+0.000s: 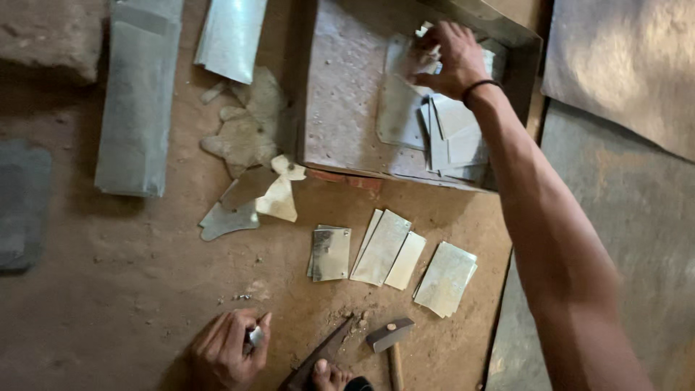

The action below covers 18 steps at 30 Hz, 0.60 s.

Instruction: The person sits on the floor and punches holes in small rectangular metal plates, holding each plate over a punch block and striking it with a hammer, then sets the finished plate aside and places completed plates into a metal tray.

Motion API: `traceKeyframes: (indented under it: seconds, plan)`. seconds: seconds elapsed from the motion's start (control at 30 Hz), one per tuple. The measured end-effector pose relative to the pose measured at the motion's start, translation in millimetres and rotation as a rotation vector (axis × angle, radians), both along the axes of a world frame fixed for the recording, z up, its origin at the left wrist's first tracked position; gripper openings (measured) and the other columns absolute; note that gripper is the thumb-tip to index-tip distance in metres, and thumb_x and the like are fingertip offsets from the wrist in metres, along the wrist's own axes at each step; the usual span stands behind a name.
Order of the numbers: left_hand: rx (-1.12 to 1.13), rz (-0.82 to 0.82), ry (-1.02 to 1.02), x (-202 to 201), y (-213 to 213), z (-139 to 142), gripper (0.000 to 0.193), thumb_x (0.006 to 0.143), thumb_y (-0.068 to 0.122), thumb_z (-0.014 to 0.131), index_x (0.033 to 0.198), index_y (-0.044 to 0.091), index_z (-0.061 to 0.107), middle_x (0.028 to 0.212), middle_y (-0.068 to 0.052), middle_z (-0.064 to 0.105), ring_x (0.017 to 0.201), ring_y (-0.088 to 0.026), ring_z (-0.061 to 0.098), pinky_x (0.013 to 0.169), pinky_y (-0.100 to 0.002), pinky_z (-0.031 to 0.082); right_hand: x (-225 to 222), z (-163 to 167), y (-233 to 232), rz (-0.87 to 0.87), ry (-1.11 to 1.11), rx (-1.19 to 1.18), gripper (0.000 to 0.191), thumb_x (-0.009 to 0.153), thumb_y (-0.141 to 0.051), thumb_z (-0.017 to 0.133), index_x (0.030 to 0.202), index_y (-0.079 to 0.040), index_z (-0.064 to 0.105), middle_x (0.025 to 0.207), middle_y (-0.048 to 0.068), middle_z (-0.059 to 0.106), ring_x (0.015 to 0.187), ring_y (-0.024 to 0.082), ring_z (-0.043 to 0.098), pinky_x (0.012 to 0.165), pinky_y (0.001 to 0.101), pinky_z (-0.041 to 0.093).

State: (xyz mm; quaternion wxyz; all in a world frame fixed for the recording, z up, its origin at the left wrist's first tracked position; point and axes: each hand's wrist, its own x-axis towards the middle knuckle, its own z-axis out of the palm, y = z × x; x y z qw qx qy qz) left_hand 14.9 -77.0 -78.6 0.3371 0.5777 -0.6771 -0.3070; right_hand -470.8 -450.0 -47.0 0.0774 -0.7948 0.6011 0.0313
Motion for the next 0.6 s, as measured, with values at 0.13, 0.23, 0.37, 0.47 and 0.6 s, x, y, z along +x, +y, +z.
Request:
traceKeyframes:
  seconds: [0.13,0.23,0.37,0.47,0.6]
  plan:
    - [-0.077,-0.012,-0.021,0,3,-3,0.014,0.085,0.016,0.076,0.082,0.008,0.065,0.073,-0.009,0.066,0.067,-0.029,0.068,0.062,-0.04,0.055,28,7,11,0.087,0.012,-0.14,0.057,0.073,-0.03,0.093,0.117,-0.008,0.065,0.116,0.02,0.057,0.111,0.042,0.051,0.094,0.0515,0.044]
    - [-0.061,-0.023,-0.05,0,5,-14,0.017,0.083,0.017,0.078,0.077,0.008,0.064,0.066,-0.01,0.063,0.062,-0.028,0.067,0.058,-0.041,0.054,69,19,42,0.269,0.368,-0.281,0.034,0.089,-0.023,0.079,0.115,-0.008,0.064,0.12,0.018,0.058,0.118,0.037,0.055,0.106,0.0489,0.048]
    - [0.033,-0.084,0.02,5,12,-22,0.018,0.083,0.018,0.077,0.078,0.009,0.063,0.068,-0.009,0.066,0.061,-0.022,0.069,0.057,-0.038,0.055,145,52,123,-0.176,-0.328,-0.14,0.023,0.101,-0.017,0.06,0.123,-0.013,0.063,0.115,0.007,0.069,0.096,0.028,0.068,0.077,0.0379,0.057]
    - [0.113,0.063,0.235,-4,22,-23,0.018,0.083,0.015,0.078,0.082,0.009,0.062,0.074,-0.01,0.067,0.067,-0.021,0.068,0.062,-0.038,0.053,201,83,202,0.24,-0.243,-0.438,0.026,0.097,-0.01,0.066,0.123,-0.006,0.065,0.117,0.014,0.068,0.101,0.03,0.068,0.084,0.0387,0.057]
    - [0.318,0.19,0.865,-15,28,-17,0.029,0.085,0.004,0.079,0.096,0.01,0.053,0.095,-0.013,0.063,0.094,-0.017,0.065,0.088,-0.032,0.053,263,108,298,-0.175,-0.76,-0.335,0.025,0.099,-0.007,0.074,0.122,-0.006,0.063,0.104,0.007,0.072,0.09,0.02,0.075,0.076,0.029,0.059]
